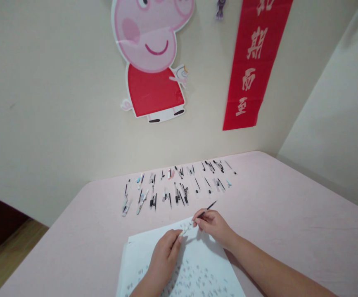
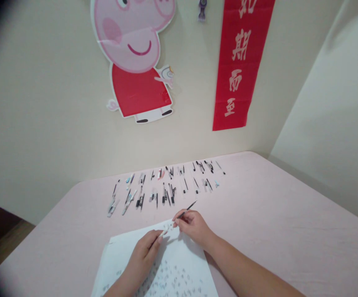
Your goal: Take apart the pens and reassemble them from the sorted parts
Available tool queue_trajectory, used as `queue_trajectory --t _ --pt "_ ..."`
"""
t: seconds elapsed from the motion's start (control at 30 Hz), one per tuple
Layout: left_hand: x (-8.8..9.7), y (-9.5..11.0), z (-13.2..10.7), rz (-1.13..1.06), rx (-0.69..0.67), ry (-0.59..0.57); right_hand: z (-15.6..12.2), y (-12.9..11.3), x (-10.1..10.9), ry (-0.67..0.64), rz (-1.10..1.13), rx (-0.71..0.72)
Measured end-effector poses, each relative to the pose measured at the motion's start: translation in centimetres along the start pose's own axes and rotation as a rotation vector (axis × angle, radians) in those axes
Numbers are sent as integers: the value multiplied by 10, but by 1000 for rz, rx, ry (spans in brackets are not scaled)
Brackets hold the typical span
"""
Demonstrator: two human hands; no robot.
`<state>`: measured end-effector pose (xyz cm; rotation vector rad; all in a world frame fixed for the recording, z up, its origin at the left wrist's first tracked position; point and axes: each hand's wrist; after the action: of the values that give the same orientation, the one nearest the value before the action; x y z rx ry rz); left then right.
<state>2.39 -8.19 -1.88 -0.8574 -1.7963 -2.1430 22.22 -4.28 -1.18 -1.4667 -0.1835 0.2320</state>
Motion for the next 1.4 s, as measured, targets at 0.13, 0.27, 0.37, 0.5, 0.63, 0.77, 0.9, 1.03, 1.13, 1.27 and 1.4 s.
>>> queue_trajectory --t 0.13,0.27,0.37,0.5,0.63,0.77,0.9,1.03,1.13,1.27,1.4 --pt "0 -1 -1 26 -26 -9 1 2 -1 -60 -29 -1" --pt "0 1 -2 40 -53 -27 1 5 -3 -163 -95 49" --pt "0 1 -2 28 -64 -16 0 10 -4 -217 -112 57" --pt "0 -1 -2 3 -61 34 2 15 3 -159 -228 68" --pt "0 -2 -1 -21 -49 83 12 17 25 68 -420 194" --pt "0 -2 -1 -31 -54 111 25 24 64 372 -635 279" --pt "0 -3 -1 -28 -52 126 35 40 108 613 -875 307" --pt "0 -3 -2 -25 -52 128 41 55 136 735 -1132 179" --pt "-1 -2 -2 -25 -56 124 45 61 144 722 -1245 108" --pt "0 -1 -1 -21 -41 120 49 62 146 700 -1319 69" --pt "1 2 -1 -17 -41 121 50 60 152 753 -1342 37"
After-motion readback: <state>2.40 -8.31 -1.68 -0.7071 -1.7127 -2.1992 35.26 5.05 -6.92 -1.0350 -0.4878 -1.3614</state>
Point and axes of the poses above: each hand's wrist, its own z-axis towards the middle knuckle, its own x-axis out of the back of the hand, y = z × x, and after that the axes turned 1 degree about z, right-handed
